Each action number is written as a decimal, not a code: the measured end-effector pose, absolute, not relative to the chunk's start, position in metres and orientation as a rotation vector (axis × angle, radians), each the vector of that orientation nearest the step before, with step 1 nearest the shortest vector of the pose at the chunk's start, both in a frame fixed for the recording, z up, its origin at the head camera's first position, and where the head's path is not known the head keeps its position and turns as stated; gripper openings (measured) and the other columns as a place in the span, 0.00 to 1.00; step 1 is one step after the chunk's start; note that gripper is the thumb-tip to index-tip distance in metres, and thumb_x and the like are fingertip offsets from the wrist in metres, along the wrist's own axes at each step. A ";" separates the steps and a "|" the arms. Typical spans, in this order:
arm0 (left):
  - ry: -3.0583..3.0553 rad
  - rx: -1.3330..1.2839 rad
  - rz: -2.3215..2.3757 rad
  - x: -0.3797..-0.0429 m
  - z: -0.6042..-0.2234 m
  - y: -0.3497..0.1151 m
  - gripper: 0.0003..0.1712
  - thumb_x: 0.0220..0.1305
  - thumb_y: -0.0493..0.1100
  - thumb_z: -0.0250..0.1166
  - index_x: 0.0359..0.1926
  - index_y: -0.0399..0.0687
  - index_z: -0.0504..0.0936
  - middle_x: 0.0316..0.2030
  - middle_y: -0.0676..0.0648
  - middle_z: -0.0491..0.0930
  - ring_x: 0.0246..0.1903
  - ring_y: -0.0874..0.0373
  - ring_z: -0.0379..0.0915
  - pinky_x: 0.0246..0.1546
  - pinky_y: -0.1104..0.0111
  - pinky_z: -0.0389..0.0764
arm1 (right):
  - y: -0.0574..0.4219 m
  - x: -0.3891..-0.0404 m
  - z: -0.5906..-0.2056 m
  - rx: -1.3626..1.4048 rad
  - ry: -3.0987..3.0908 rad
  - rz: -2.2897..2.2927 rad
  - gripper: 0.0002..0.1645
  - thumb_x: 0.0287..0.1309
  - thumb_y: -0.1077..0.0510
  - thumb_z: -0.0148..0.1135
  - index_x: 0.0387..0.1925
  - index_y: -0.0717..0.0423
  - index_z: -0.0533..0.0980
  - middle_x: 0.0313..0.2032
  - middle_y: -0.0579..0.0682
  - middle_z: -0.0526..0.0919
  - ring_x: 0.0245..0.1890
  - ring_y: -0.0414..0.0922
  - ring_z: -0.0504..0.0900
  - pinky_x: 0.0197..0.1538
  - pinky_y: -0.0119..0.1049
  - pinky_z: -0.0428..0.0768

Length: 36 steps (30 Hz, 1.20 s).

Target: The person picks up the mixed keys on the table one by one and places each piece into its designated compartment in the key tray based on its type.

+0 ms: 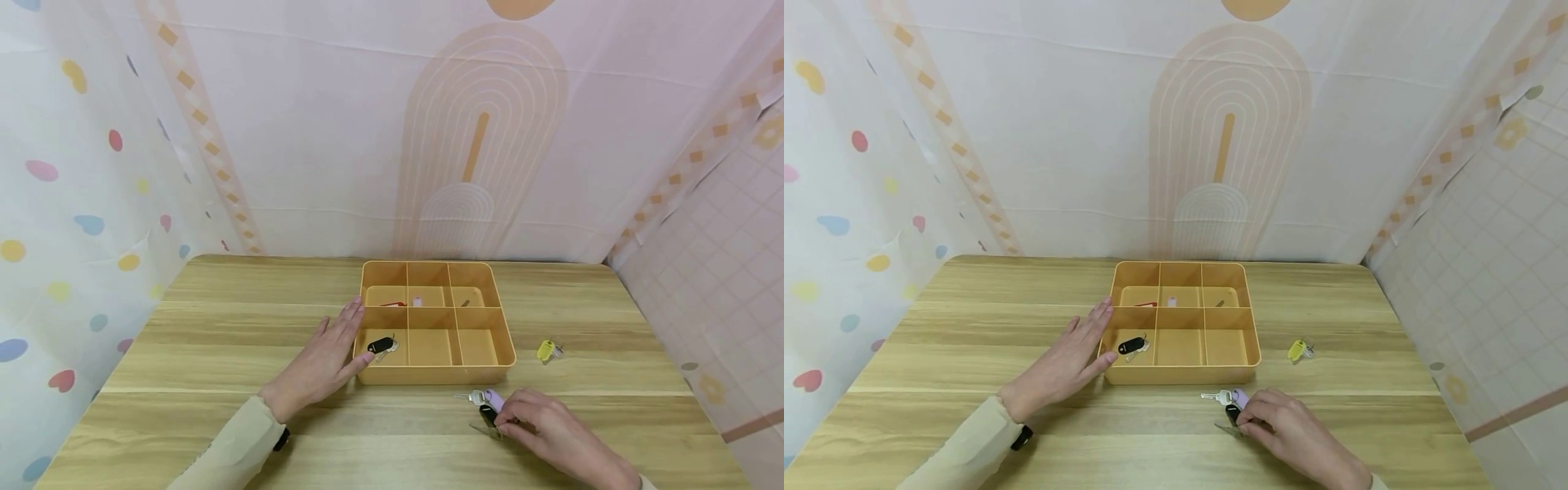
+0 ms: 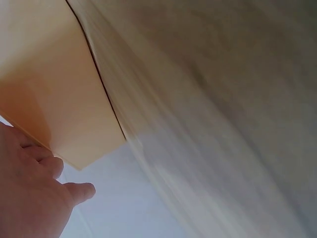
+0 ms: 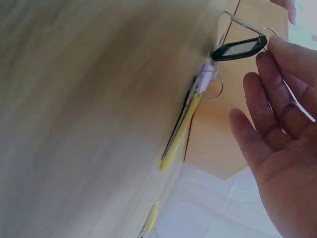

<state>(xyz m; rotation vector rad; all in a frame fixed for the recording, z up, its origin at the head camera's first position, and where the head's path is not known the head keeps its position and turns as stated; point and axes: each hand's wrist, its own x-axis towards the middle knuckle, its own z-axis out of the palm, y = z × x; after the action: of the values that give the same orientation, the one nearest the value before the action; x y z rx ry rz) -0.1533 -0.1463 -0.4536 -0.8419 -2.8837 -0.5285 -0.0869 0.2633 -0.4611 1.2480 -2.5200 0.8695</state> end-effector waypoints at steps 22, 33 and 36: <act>-2.881 -0.838 -0.437 -0.153 -0.452 -0.147 0.47 0.81 0.64 0.45 0.82 0.35 0.44 0.82 0.41 0.39 0.81 0.47 0.39 0.76 0.42 0.49 | 0.228 -0.089 -0.434 1.212 -2.282 1.005 0.07 0.72 0.50 0.63 0.42 0.45 0.85 0.42 0.37 0.85 0.43 0.37 0.83 0.52 0.21 0.78; -2.888 -0.832 -0.429 -0.152 -0.451 -0.147 0.47 0.81 0.64 0.44 0.82 0.35 0.44 0.82 0.41 0.39 0.81 0.47 0.39 0.76 0.42 0.49 | 0.201 -0.095 -0.409 1.190 -2.190 1.023 0.12 0.75 0.49 0.59 0.39 0.48 0.85 0.42 0.40 0.85 0.44 0.39 0.82 0.53 0.22 0.78; -2.891 -0.832 -0.430 -0.152 -0.451 -0.147 0.46 0.82 0.64 0.43 0.82 0.35 0.44 0.82 0.41 0.39 0.81 0.47 0.38 0.77 0.42 0.49 | 0.197 -0.097 -0.405 1.185 -2.169 1.031 0.12 0.75 0.49 0.60 0.39 0.48 0.85 0.42 0.41 0.85 0.43 0.39 0.82 0.52 0.22 0.79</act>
<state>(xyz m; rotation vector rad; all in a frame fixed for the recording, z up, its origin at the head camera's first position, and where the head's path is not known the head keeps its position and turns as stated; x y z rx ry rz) -0.1521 -0.1466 -0.4512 -0.8325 -2.8914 -0.4296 -0.0973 0.1966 -0.4054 1.1851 -2.1687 1.0308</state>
